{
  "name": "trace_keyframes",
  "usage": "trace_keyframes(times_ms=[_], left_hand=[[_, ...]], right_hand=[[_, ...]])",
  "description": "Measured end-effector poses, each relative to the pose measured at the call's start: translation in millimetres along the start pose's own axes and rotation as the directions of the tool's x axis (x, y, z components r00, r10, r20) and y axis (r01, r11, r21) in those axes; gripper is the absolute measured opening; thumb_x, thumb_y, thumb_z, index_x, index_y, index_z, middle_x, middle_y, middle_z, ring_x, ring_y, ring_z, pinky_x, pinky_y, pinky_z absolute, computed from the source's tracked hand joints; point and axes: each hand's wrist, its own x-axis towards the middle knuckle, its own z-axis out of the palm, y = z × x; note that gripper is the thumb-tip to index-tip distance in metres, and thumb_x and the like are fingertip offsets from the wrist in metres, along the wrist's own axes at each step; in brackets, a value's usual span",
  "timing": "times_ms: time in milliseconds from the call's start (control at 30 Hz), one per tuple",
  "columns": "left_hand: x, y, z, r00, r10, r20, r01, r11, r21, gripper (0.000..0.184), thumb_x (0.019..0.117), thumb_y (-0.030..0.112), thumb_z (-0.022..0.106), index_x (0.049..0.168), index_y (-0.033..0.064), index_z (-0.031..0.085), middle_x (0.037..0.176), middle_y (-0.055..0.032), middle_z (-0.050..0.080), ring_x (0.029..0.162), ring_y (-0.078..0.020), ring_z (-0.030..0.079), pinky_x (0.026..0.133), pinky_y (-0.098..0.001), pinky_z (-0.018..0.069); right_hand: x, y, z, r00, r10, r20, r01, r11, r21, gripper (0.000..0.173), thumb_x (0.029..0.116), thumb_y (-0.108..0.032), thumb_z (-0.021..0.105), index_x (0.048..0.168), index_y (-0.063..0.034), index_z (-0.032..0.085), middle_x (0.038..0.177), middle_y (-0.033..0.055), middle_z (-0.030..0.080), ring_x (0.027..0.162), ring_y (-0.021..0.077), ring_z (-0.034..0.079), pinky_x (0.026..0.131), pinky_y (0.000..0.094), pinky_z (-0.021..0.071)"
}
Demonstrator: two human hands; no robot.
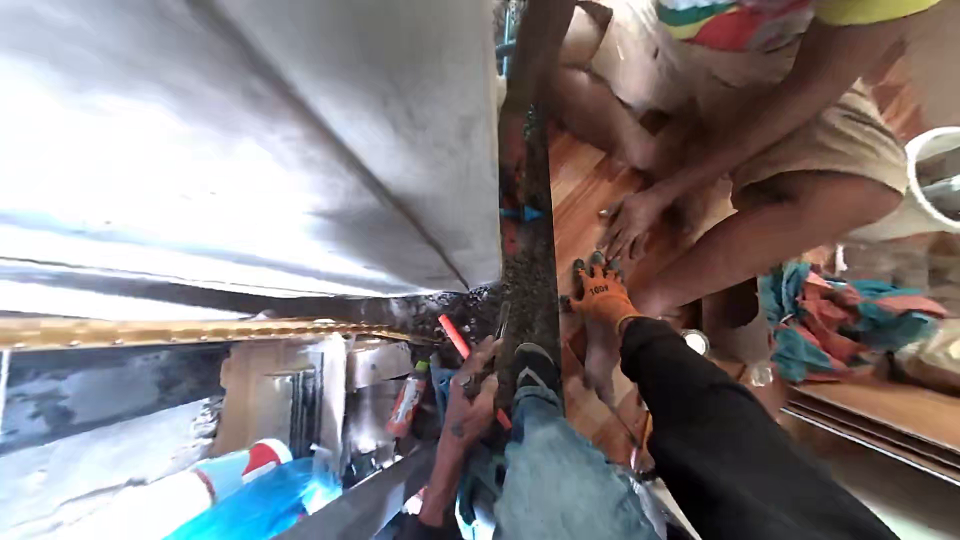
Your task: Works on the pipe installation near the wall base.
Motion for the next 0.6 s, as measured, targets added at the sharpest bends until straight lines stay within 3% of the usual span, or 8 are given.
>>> trace_keyframes(times_ms=[67,233,400,467,500,567,600], left_hand=[[-16,2,-3,0.999,0.007,-0.035,-0.009,0.999,-0.052,0.046,0.0919,-0.001,0.047,0.135,-0.0146,0.054,0.142,-0.0229,0.058,0.125,-0.0195,0.062,0.105,-0.0335,0.0525],[-48,1,-6,0.988,-0.003,-0.156,-0.005,0.999,-0.052,0.039,0.095,0.001,0.047,0.129,-0.0158,0.058,0.138,-0.024,0.061,0.127,-0.0191,0.062,0.107,-0.032,0.0508],[-13,-7,5,0.997,-0.028,-0.069,0.03,0.999,0.017,0.038,0.0992,0.005,0.046,0.132,-0.0107,0.058,0.128,-0.0175,0.068,0.116,-0.0158,0.068,0.102,-0.0323,0.0547],[20,4,16,0.992,-0.126,0.027,0.125,0.992,0.029,0.037,0.1033,0.009,0.045,0.135,-0.0065,0.057,0.116,-0.0124,0.074,0.102,-0.0154,0.073,0.093,-0.0336,0.0598],[39,11,22,0.975,-0.207,0.083,0.208,0.978,0.004,0.036,0.106,0.011,0.044,0.135,-0.0052,0.057,0.11,-0.0115,0.075,0.095,-0.0168,0.075,0.088,-0.035,0.0627],[74,19,36,0.915,-0.35,0.201,0.361,0.933,-0.015,0.033,0.1099,0.019,0.043,0.129,-0.0038,0.059,0.096,-0.0109,0.075,0.082,-0.0187,0.076,0.078,-0.0365,0.0654],[92,21,44,0.883,-0.395,0.254,0.401,0.915,0.03,0.035,0.1108,0.025,0.044,0.124,-0.0021,0.061,0.09,-0.0095,0.075,0.078,-0.0174,0.075,0.074,-0.0351,0.0641]], right_hand=[[-5,-12,-18,0.996,0.038,0.077,-0.035,0.999,-0.03,0.087,0.0868,-0.06,0.069,0.158,-0.0174,0.042,0.163,0.0273,0.031,0.145,0.0556,0.032,0.108,0.0756,0.0348],[-5,-26,-43,0.986,0.042,0.161,-0.028,0.995,-0.093,0.083,0.0905,-0.054,0.068,0.159,-0.0154,0.04,0.163,0.0267,0.03,0.14,0.055,0.04,0.106,0.0753,0.0371],[5,-19,-43,0.982,0.023,0.187,-0.012,0.998,-0.059,0.085,0.0894,-0.057,0.067,0.158,-0.0138,0.041,0.161,0.0282,0.033,0.138,0.0508,0.046,0.103,0.0715,0.0433],[8,-12,-57,0.98,-0.021,0.196,-0.003,0.992,0.124,0.079,0.092,-0.054,0.068,0.157,-0.0172,0.043,0.161,0.0228,0.037,0.141,0.0457,0.045,0.108,0.0694,0.0413],[5,-7,-67,0.983,-0.064,0.17,0.008,0.951,0.309,0.07,0.0947,-0.047,0.069,0.155,-0.0186,0.048,0.158,0.0178,0.044,0.139,0.0404,0.049,0.108,0.0657,0.043],[-12,-2,-84,0.969,-0.201,0.143,0.04,0.702,0.711,0.054,0.1013,-0.029,0.063,0.152,-0.0197,0.048,0.144,0.0086,0.061,0.122,0.0263,0.064,0.098,0.0486,0.055],[-21,-2,-91,0.937,-0.316,0.151,0.066,0.584,0.809,0.054,0.0998,-0.025,0.06,0.152,-0.018,0.047,0.14,0.0076,0.063,0.118,0.0233,0.066,0.096,0.0439,0.0572]])
